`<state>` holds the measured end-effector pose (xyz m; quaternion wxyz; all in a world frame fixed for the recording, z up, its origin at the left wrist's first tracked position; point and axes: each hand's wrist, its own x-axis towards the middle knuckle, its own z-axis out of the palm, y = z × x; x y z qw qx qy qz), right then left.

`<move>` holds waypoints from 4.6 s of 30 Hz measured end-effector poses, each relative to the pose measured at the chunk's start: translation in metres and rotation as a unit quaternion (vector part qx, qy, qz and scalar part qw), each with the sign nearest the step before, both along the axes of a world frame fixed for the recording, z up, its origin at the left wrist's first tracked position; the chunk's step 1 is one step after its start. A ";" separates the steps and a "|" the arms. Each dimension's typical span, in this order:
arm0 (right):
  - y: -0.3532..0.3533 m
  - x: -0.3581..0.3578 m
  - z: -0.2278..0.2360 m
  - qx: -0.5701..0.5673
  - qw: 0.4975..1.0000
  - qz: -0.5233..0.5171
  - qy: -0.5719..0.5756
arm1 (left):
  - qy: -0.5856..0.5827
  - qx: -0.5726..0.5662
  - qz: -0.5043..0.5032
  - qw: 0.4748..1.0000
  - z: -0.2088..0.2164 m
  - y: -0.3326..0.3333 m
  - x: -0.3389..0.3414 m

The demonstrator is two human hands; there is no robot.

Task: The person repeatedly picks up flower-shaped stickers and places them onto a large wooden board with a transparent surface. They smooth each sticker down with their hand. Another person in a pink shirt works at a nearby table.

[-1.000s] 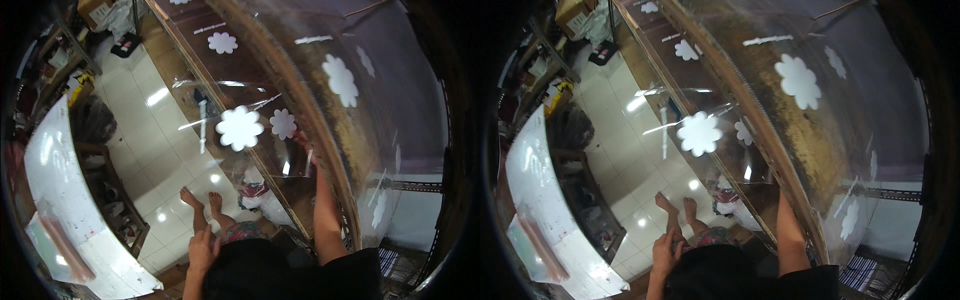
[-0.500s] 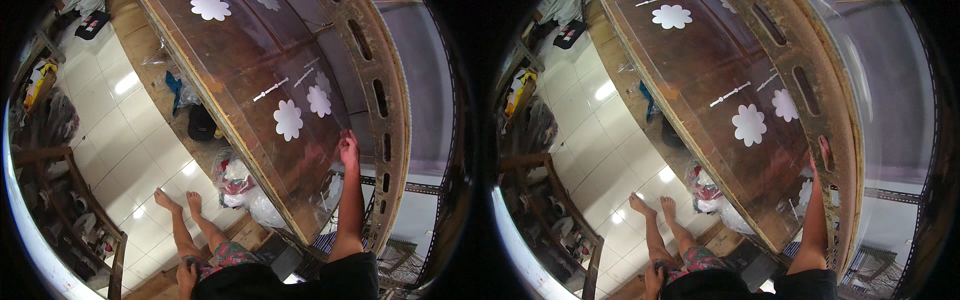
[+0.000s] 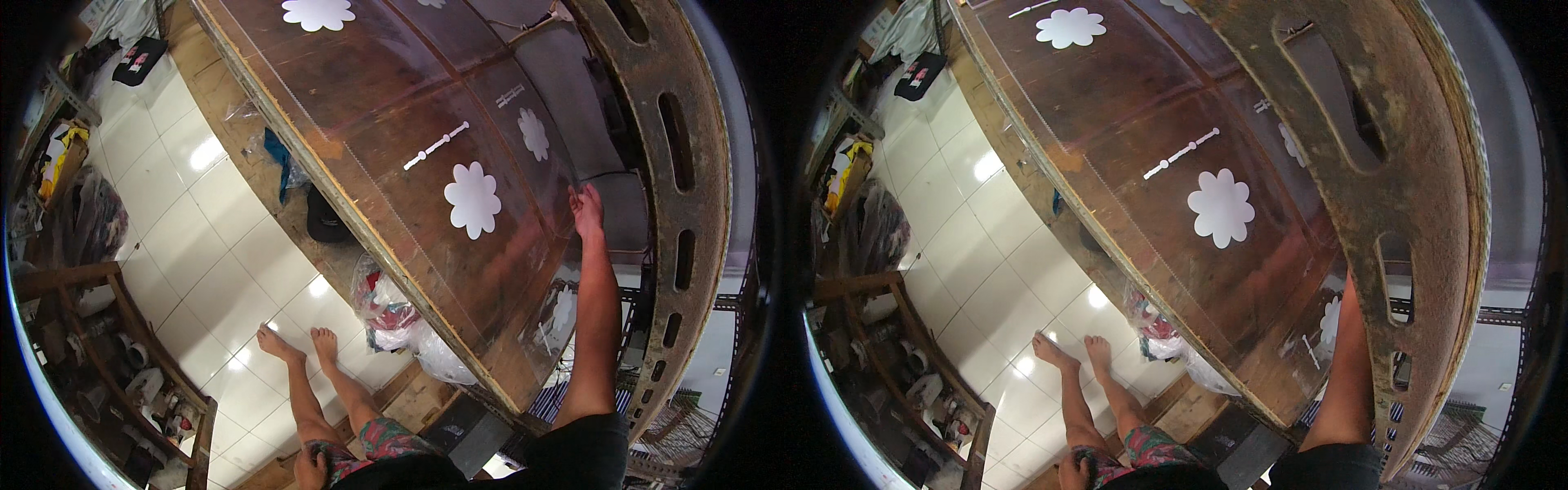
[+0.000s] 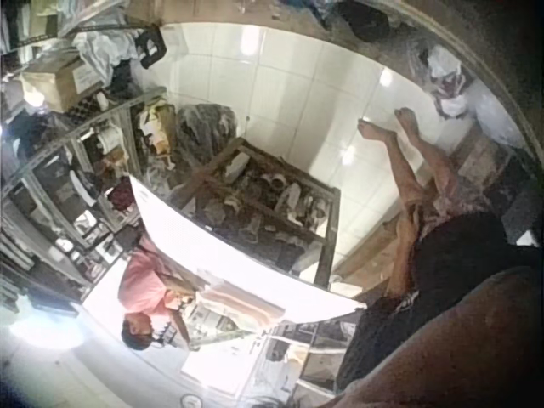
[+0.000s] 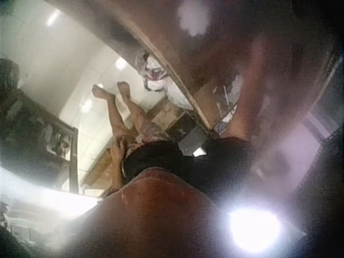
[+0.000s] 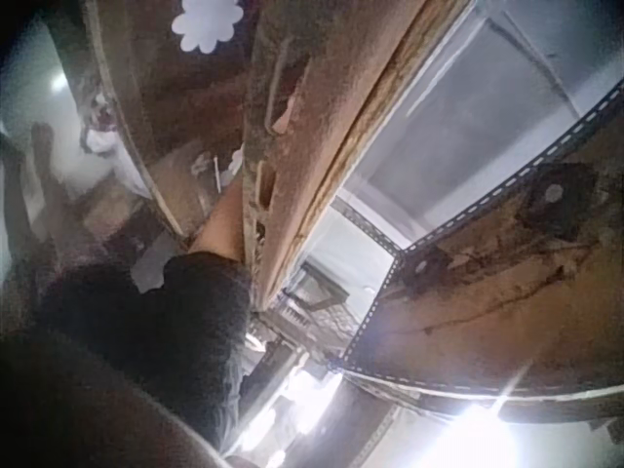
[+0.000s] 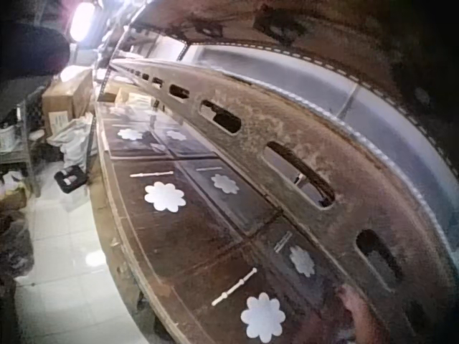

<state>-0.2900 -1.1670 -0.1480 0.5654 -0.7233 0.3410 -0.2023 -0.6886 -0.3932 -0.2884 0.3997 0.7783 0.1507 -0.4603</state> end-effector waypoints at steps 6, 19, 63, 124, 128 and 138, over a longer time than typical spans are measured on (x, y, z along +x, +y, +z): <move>0.012 0.011 0.001 0.002 1.000 -0.001 0.006 | 0.008 0.024 -0.003 1.000 0.005 -0.008 0.006; -0.015 -0.014 -0.009 -0.220 0.970 -0.102 0.036 | 0.031 0.015 -0.004 0.999 0.017 -0.006 0.016; 0.645 -0.230 -0.116 -0.218 0.711 0.573 0.344 | -0.529 0.265 0.278 0.757 0.228 0.241 0.004; 0.696 -0.196 -0.151 -0.071 0.740 0.646 0.172 | -0.466 0.621 0.089 0.624 0.386 0.438 0.018; 0.773 -0.208 0.065 0.203 0.766 0.601 0.108 | -0.535 0.539 0.009 0.651 0.386 0.359 0.057; 0.797 -0.214 0.190 0.377 0.720 0.582 0.017 | -0.582 0.308 -0.170 0.733 0.351 0.185 0.126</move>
